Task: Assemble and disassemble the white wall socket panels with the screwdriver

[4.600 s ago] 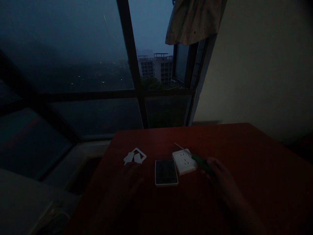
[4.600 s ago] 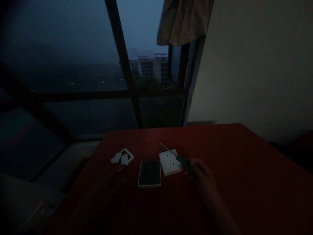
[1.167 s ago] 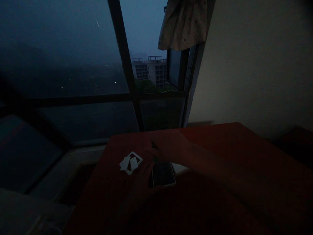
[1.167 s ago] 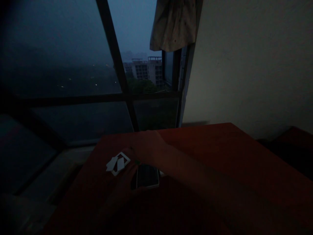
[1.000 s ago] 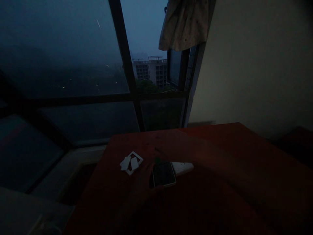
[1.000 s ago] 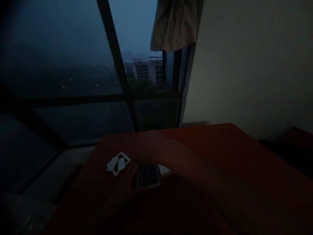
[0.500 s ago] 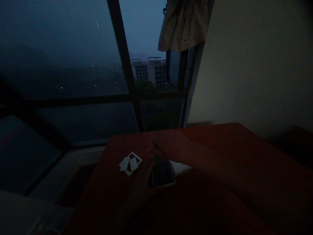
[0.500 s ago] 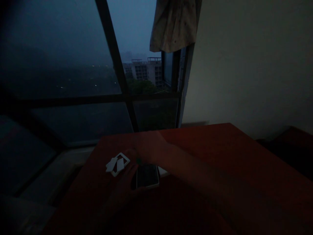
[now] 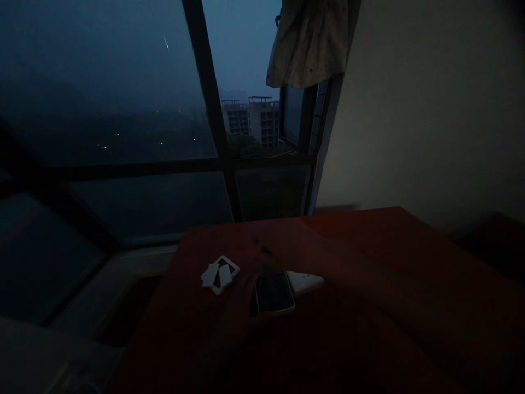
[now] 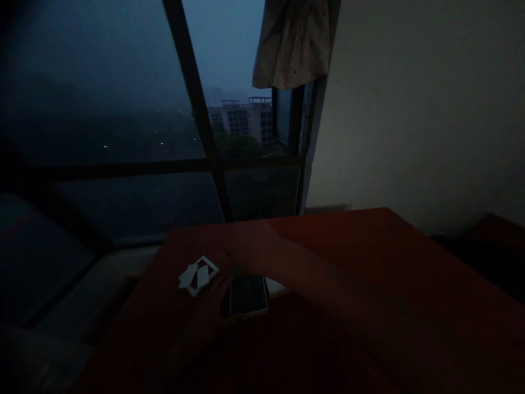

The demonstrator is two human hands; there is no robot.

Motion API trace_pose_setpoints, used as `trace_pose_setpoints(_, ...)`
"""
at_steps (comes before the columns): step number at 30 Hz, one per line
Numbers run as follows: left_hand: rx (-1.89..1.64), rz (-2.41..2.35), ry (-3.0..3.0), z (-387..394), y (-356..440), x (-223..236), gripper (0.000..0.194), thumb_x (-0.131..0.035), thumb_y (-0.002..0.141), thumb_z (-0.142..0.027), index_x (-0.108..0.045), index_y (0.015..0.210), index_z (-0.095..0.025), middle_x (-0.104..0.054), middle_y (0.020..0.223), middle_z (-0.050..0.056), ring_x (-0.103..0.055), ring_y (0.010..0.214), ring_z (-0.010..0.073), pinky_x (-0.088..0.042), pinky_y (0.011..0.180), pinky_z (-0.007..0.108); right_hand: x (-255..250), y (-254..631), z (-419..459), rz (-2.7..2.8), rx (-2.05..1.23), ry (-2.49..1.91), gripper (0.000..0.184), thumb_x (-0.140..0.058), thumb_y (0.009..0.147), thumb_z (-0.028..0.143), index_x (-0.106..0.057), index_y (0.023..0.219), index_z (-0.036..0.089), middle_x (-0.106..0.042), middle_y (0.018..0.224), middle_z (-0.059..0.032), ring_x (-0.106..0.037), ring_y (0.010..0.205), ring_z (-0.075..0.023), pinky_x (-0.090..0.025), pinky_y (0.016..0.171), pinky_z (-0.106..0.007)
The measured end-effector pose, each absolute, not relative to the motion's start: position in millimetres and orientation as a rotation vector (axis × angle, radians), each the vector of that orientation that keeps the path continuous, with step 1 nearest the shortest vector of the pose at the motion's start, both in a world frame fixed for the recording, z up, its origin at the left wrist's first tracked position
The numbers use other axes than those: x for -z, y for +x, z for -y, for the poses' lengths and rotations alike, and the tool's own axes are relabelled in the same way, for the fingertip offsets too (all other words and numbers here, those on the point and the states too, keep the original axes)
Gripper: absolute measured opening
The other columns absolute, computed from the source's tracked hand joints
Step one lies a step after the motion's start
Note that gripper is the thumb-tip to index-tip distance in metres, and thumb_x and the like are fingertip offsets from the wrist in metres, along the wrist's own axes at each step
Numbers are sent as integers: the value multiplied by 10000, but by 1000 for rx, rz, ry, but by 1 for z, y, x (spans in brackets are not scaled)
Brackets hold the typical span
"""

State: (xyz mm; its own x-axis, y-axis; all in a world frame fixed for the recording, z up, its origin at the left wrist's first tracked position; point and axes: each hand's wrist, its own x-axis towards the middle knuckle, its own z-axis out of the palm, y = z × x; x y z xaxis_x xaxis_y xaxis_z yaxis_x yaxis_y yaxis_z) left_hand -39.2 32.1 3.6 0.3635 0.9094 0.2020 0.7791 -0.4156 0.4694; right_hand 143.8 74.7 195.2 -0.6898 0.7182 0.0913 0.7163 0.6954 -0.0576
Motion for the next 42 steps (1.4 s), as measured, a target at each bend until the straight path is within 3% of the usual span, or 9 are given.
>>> trace_pose_setpoints(6, -617, -1522, 2328, -34, -41, 3, 803, -735, 650, -394, -393, 1344, -181, -371, 1425, 157, -325, 1315, 349, -324, 1044, 518, -199, 152, -76, 2844, -400, -689, 437, -588, 766, 233, -516, 1197, 212, -597, 1234, -71, -548, 1122, -189, -447, 851, -252)
trace_pose_setpoints(8, -608, -1494, 2341, -33, -40, 0, 811, -729, 659, -403, -377, 1355, -180, -374, 1424, 155, -320, 1318, 344, -309, 1053, 516, -199, 149, -73, 2805, -332, -806, 416, -560, 798, 297, -509, 1205, 225, -623, 1194, -68, -577, 1082, -202, -462, 815, -268)
trace_pose_setpoints(12, -586, -1485, 2320, -33, -39, -2, 821, -738, 656, -394, -367, 1364, -205, -386, 1417, 140, -334, 1311, 338, -312, 1057, 500, -197, 141, -71, 2719, -7, -1228, 331, -407, 886, 416, -611, 1031, 200, -695, 993, -99, -653, 897, -250, -480, 705, -336)
trace_pose_setpoints(15, -589, -1515, 2318, -33, -40, 0, 792, -738, 656, -386, -390, 1345, -208, -375, 1425, 134, -321, 1317, 340, -315, 1053, 503, -199, 140, -73, 2806, -103, -1060, 281, -495, 842, 350, -606, 1056, 205, -681, 1051, -87, -630, 961, -226, -468, 741, -306)
trace_pose_setpoints(19, -575, -1494, 2359, -33, -39, 0, 773, -738, 659, -389, -413, 1321, -157, -372, 1419, 167, -314, 1319, 339, -304, 1058, 500, -203, 141, -72, 2827, -336, -919, 483, -637, 741, 357, -533, 1193, 219, -652, 1132, -72, -593, 1038, -212, -456, 784, -274)
trace_pose_setpoints(25, -596, -1490, 2348, -33, -40, 0, 777, -729, 667, -401, -402, 1323, -143, -357, 1421, 185, -310, 1316, 360, -319, 1042, 517, -200, 138, -70, 2751, -53, -1252, 332, -411, 885, 418, -604, 1060, 212, -691, 1025, -89, -647, 920, -241, -472, 710, -323)
trace_pose_setpoints(30, -623, -1446, 2298, -31, -37, -14, 792, -731, 668, -433, -396, 1332, -161, -389, 1399, 163, -334, 1301, 349, -317, 1050, 495, -200, 144, -70, 2815, -127, -1010, 355, -504, 823, 360, -568, 1146, 228, -686, 1047, -68, -643, 924, -208, -473, 708, -284)
trace_pose_setpoints(37, -644, -1407, 2156, -28, -37, -18, 772, -733, 679, -396, -386, 1341, -201, -402, 1398, 143, -348, 1292, 348, -315, 1043, 516, -196, 140, -68, 2722, -3, -1314, 315, -419, 874, 380, -596, 1059, 198, -697, 989, -94, -657, 874, -246, -470, 674, -329)
trace_pose_setpoints(42, -700, -1346, 2174, -28, -38, -22, 789, -725, 693, -421, -364, 1358, -199, -395, 1404, 130, -310, 1319, 325, -283, 1073, 482, -197, 141, -64, 2733, -107, -1144, 325, -492, 821, 314, -576, 1126, 239, -683, 1069, -56, -638, 946, -213, -472, 732, -295)
